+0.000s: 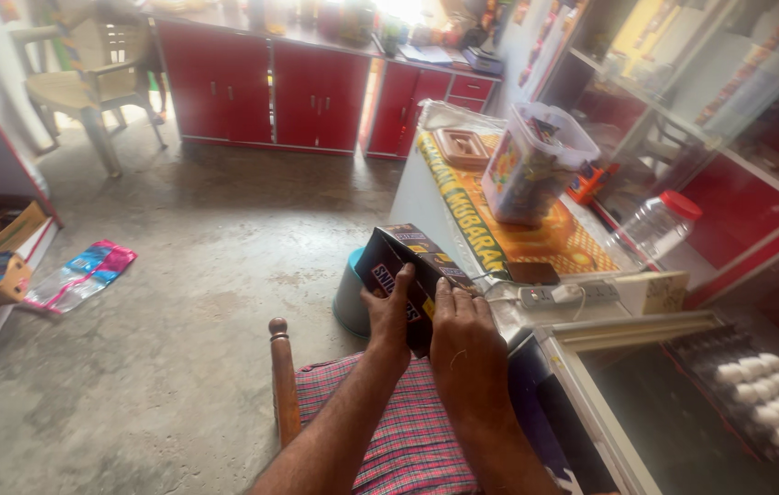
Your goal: The person organizes snack items in a small shop. They open a cabinet, retrieve snack bars from a container, wipe a shelf with a cloth, and place the bars on the shelf. They then open a box of chocolate bars, remove one, and place it on a counter.
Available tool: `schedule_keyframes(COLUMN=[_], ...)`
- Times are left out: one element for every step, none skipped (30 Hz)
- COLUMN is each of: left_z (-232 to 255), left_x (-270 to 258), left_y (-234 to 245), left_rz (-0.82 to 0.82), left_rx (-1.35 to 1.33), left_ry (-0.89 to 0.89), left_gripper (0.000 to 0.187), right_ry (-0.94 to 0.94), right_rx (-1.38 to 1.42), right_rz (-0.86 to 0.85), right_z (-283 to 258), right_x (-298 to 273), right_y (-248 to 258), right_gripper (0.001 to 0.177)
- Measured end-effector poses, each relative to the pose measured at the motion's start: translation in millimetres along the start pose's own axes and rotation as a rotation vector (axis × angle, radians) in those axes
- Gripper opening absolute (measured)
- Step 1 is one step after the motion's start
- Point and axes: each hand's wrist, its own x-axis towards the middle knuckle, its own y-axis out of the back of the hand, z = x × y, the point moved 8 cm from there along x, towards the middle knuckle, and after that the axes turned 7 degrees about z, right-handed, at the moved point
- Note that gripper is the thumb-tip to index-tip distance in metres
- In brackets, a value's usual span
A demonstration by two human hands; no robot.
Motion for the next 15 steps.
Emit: schedule_keyframes(left_z=[9, 18, 23, 30, 34, 37, 37, 39, 35, 28, 32, 37, 36, 37, 44], left_x=[-1, -3, -6, -6, -7, -6, -5, -2, -2, -5, -4, -2, 1, 4, 11], left_y=[7, 14, 23, 30, 35, 41, 48, 55, 59, 62, 65, 67, 70, 73, 78], left_rz=[0.03, 0.06, 0.092, 0.113, 0.126, 0.139, 0.155, 0.172, 0.186, 0.182, 0.177, 0.171, 0.171, 0.171, 0.17], left_rx=[0.02, 0.039, 0.066, 0.078, 0.094, 0.11, 0.161, 0.212, 0.255, 0.217, 0.179, 0.14, 0.13, 0.12, 0.117], left_ry=[-0.013, -0.025, -0.031, -0.04, -0.041, -0.042, -0.049, -0.055, -0.053, -0.058, -0.083, -0.107, -0.107, -0.107, -0.113], left_gripper=[0.119, 0.121, 0.123, 0.123, 0.123, 0.124, 0.123, 0.122, 0.122, 0.121, 0.121, 0.121, 0.119, 0.118, 0.117], right_ry=[0.012, 0.016, 0.013, 0.01, -0.058, -0.126, -0.2, -0.202, -0.198, -0.194, -0.108, -0.023, 0.061, 0.012, -0.042], right_rx=[0.012, 0.057, 0.103, 0.148, 0.162, 0.176, 0.182, 0.141, 0.091, 0.041, -0.03, -0.102, -0.178, -0.144, -0.102], right_rz=[0.017, 0.022, 0.02, 0.018, -0.084, -0.187, -0.296, -0.354, -0.418, -0.481, -0.482, -0.482, -0.488, -0.552, -0.612], right_z=[-4, -7, -10, -13, -12, -12, -12, -16, -17, -18, -29, -41, -50, -51, -55], right_x=[6, 11, 12, 13, 12, 10, 3, 1, 0, -3, 2, 6, 6, 5, 7], right_y=[1, 2, 3, 3, -6, -16, -27, -36, -43, -49, -53, -56, -59, -67, -75], right_gripper=[0.043, 0.042, 0.042, 0.041, 0.033, 0.026, 0.019, 0.015, 0.012, 0.011, 0.013, 0.015, 0.019, 0.02, 0.021])
